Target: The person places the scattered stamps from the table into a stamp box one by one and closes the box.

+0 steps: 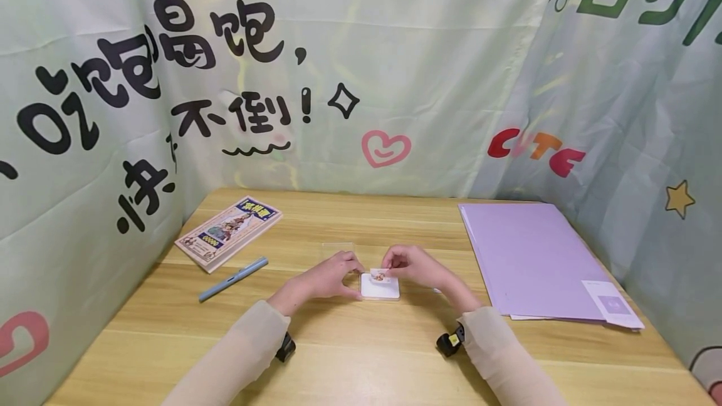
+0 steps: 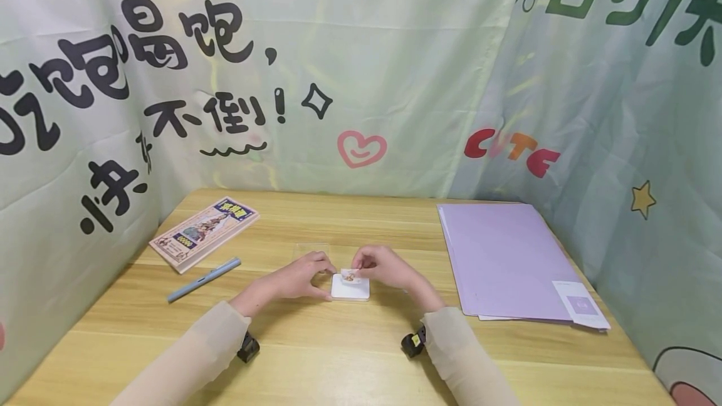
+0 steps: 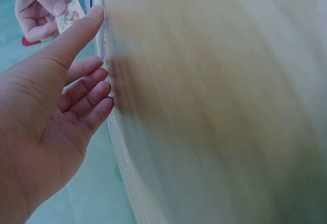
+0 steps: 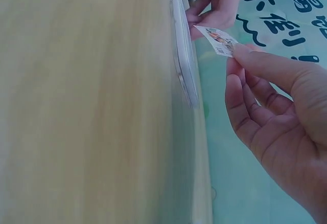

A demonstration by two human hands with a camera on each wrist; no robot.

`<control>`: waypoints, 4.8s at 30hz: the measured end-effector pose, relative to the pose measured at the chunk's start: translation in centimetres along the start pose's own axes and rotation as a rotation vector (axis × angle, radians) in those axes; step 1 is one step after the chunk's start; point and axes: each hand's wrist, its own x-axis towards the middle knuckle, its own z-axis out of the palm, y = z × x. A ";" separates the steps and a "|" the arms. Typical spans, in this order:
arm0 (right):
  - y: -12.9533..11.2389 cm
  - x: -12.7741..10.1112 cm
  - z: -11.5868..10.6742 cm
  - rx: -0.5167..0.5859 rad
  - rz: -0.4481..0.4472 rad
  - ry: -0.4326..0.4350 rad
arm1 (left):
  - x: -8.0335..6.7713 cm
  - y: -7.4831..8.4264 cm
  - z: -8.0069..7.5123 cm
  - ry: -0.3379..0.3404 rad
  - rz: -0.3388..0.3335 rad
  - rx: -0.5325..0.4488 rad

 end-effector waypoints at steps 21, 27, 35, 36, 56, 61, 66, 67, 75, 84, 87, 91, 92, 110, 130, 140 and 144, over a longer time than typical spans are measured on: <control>-0.4 0.9 1.1 -0.063 0.003 -0.046 | -0.2 0.0 -0.1 0.013 0.027 -0.004; -0.4 1.0 1.3 -0.112 0.002 -0.047 | -0.1 -0.1 0.0 0.008 0.017 -0.016; -0.3 1.1 1.5 -0.171 -0.009 -0.044 | -0.1 -0.1 -0.1 0.000 0.008 -0.011; -0.3 1.1 1.5 -0.175 -0.012 -0.044 | -0.1 0.0 -0.1 0.000 0.007 -0.012; 0.0 1.2 1.8 -0.192 0.002 -0.069 | 0.0 -0.2 0.0 -0.003 0.002 0.000; -0.1 1.2 1.7 -0.193 0.007 -0.075 | 0.0 -0.3 0.1 -0.002 0.005 -0.003; 0.0 1.3 1.7 -0.205 0.006 -0.080 | 0.0 -0.3 0.1 -0.003 -0.001 -0.013; 0.0 1.3 1.7 -0.208 0.006 -0.080 | 0.0 -0.3 0.1 -0.004 -0.001 -0.014; -0.3 1.4 1.7 -0.253 -0.012 -0.089 | -0.1 -0.2 -0.1 -0.009 0.002 -0.013; -0.4 1.4 1.7 -0.281 -0.030 -0.089 | -0.1 -0.1 -0.1 -0.013 -0.001 -0.015; -0.3 1.4 1.7 -0.279 -0.035 -0.086 | -0.1 -0.1 -0.1 -0.013 0.001 -0.013; -0.2 1.1 1.6 -0.260 -0.023 -0.069 | -0.1 -0.1 -0.1 -0.015 -0.001 -0.015; -0.1 1.1 1.5 -0.253 -0.018 -0.061 | -0.1 -0.1 0.0 -0.017 -0.002 -0.016; 1.0 -1.7 -0.7 -0.228 0.042 0.053 | -0.1 -0.1 0.0 -0.003 0.001 0.000; 2.6 -5.5 -3.9 -0.241 0.103 0.106 | -0.2 -0.2 0.0 -0.002 0.014 -0.003; 3.8 -6.5 -5.0 -0.290 0.083 0.123 | -0.3 0.0 -0.1 -0.007 0.009 -0.005; 3.9 -6.6 -5.2 -0.308 0.089 0.113 | -0.3 -0.1 -0.1 -0.004 0.013 0.002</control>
